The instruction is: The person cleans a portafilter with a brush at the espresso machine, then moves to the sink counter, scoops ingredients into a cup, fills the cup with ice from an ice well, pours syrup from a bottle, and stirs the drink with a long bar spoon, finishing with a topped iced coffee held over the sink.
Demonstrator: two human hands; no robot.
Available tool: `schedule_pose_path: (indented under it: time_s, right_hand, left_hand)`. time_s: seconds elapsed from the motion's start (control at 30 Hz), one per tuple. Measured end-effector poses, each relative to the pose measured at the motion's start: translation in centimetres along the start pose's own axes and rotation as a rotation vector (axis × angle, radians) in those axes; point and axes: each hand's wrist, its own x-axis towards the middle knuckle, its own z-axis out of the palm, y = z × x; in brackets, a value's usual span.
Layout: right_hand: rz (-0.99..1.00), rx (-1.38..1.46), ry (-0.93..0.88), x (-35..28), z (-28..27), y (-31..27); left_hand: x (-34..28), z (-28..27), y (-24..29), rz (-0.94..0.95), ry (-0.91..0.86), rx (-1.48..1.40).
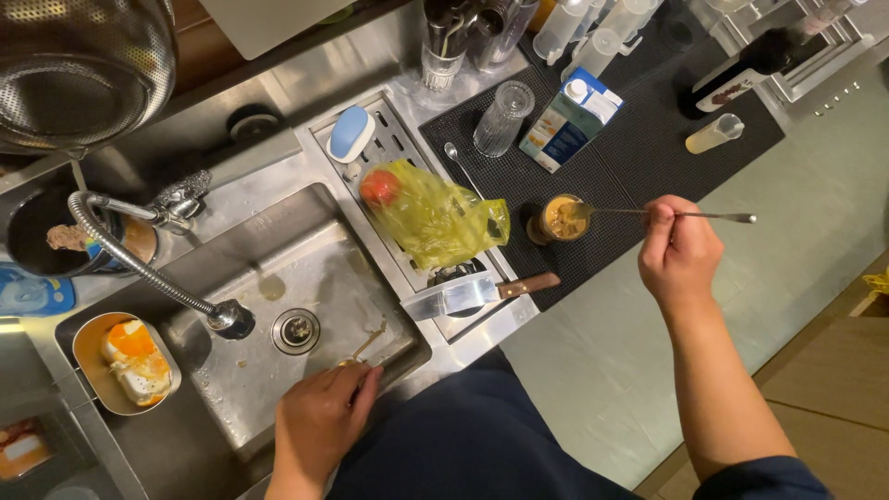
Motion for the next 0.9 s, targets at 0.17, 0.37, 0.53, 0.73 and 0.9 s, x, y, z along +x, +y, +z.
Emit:
schedule_pose_path:
  time_s: [0.17, 0.37, 0.53, 0.73, 0.9]
  right_hand:
    - [-0.030, -0.003, -0.090, 0.7, -0.3, 0.6]
    - [-0.003, 0.035, -0.219, 0.9, 0.7, 1.5]
    - [-0.005, 0.093, -0.351, 2.6, 1.5, 1.5]
    - [0.037, 0.144, -0.609, 5.6, 3.0, 1.4]
    - [-0.014, 0.211, -0.748, 6.9, 5.7, 3.1]
  left_hand:
    - [0.0, 0.2, -0.2, 0.002, 0.012, -0.017]
    - [0.2, 0.6, -0.3, 0.026, -0.007, -0.030]
    - [0.3, 2.3, -0.7, -0.016, -0.020, -0.045]
    - [4.3, 5.8, 3.0, -0.082, -0.204, -0.337]
    - [9.3, 9.0, 8.1, 0.102, -0.245, -0.525]
